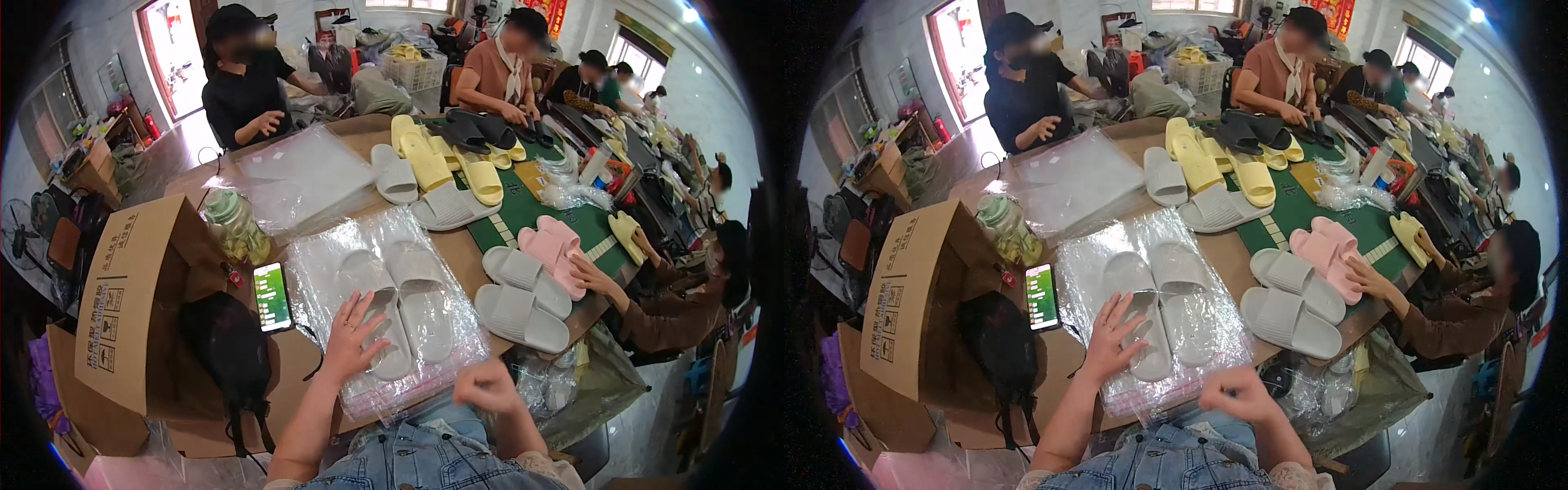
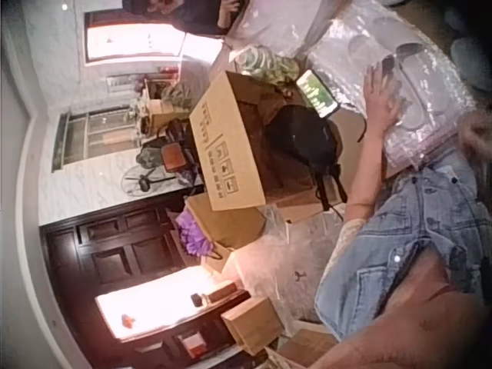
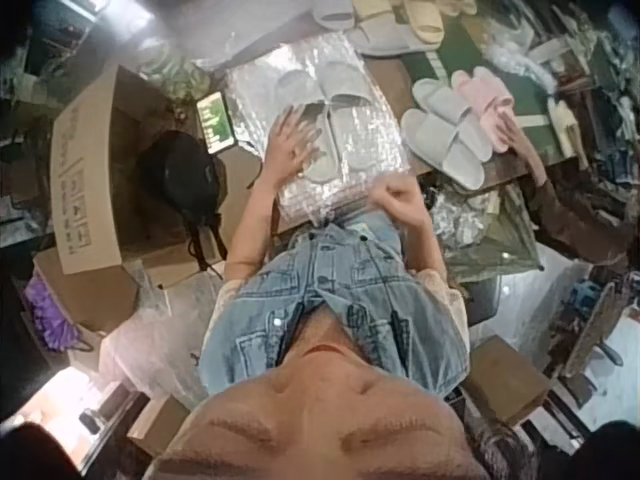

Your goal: The person packs pairs of slippers into clear plastic bags at a workbench. They pick up slippers of various colors, place them into bags, and seal them. Other workers are visible in the background performing similar tasks.

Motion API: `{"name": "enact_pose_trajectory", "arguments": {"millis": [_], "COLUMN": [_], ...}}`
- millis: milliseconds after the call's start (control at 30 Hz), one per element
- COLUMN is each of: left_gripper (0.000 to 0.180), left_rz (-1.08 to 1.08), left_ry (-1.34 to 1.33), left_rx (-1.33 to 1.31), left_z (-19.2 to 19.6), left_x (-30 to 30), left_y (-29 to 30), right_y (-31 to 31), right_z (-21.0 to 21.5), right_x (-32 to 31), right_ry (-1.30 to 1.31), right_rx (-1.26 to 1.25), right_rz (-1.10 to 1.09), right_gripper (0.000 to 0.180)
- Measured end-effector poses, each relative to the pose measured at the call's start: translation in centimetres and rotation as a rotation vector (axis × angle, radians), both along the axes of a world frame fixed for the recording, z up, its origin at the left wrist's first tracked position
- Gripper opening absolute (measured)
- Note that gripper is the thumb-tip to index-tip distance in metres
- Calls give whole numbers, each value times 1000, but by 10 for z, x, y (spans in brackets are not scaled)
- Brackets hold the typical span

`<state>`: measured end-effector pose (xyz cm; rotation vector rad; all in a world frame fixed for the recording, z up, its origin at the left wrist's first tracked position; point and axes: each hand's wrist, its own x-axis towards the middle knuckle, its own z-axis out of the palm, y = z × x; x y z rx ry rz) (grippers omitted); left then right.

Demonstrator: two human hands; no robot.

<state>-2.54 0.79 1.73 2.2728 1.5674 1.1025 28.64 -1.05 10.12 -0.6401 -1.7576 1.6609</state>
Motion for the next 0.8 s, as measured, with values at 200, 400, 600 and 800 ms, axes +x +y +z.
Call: {"name": "enact_pose_trajectory", "arguments": {"millis": [200, 400, 600, 800], "left_gripper": [47, 50, 55, 65], "left_rz": [40, 141, 205, 316], "left_ry": [-47, -291, -202, -240], "left_rx": [0, -16, 3, 63], "left_z": [-5, -9, -22, -45], "left_x": [-5, 2, -2, -12], "left_y": [-4, 0, 3, 8], "right_y": [73, 116, 124, 98], "right_z": [-6, -72, -106, -91], "right_x": [-75, -140, -159, -132], "right_ry": [-511, -1083, -819, -557], "right_rx": [372, 583, 599, 622], "right_rz": [-573, -554, -609, -662], "right_gripper": [25, 52, 28, 20]}}
